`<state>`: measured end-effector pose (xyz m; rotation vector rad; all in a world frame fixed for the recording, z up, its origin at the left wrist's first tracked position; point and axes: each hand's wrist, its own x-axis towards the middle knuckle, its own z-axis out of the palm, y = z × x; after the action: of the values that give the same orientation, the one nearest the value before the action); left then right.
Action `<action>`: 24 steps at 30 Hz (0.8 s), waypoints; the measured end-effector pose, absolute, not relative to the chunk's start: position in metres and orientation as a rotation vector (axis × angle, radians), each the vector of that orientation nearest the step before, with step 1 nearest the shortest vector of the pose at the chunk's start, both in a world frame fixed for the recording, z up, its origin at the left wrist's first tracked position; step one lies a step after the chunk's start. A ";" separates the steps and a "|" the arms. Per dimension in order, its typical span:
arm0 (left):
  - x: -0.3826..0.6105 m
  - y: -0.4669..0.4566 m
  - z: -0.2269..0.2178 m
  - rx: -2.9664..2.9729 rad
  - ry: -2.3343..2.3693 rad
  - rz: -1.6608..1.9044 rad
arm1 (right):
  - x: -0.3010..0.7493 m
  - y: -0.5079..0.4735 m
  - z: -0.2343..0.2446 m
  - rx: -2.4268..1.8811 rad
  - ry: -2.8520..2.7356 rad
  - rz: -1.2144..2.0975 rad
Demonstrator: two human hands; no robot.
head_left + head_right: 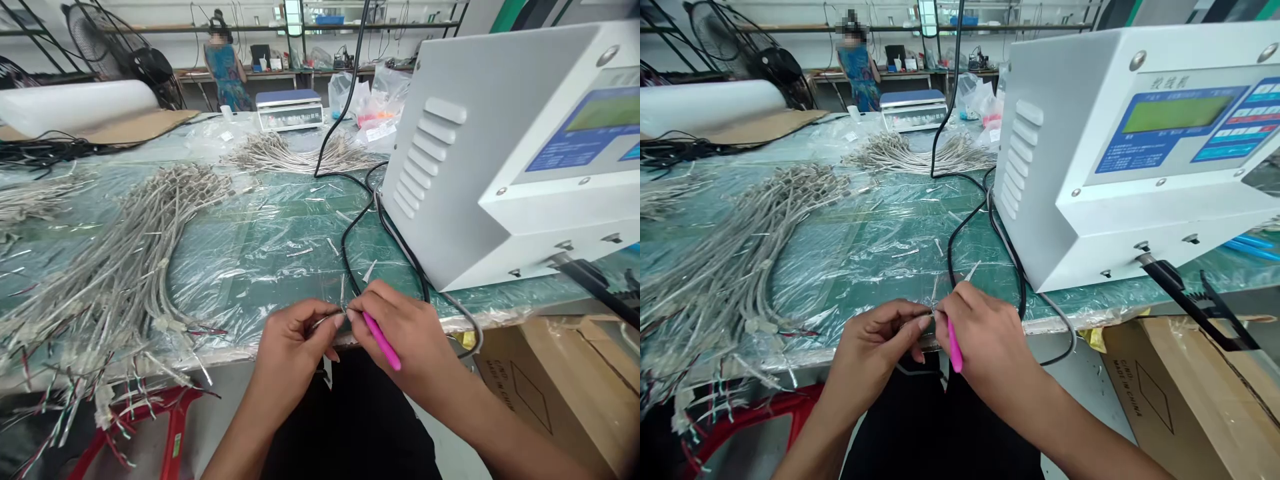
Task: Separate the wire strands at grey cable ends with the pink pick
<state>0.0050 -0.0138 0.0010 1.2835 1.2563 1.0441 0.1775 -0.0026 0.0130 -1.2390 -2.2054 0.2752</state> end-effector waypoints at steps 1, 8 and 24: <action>0.005 -0.014 0.001 1.286 1.252 1.039 | 0.177 -0.003 0.014 -1.276 -2.168 0.384; -0.001 -0.013 -0.001 1.335 1.189 1.029 | 0.181 -0.002 0.022 -1.346 -1.989 0.818; -0.009 -0.014 0.002 1.165 0.964 1.084 | 0.186 0.005 0.035 -1.222 -1.826 1.406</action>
<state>-0.0087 -0.0142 0.0015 1.1651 0.9642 1.0840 0.1862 0.0050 0.0349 -1.2222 -1.8264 1.4056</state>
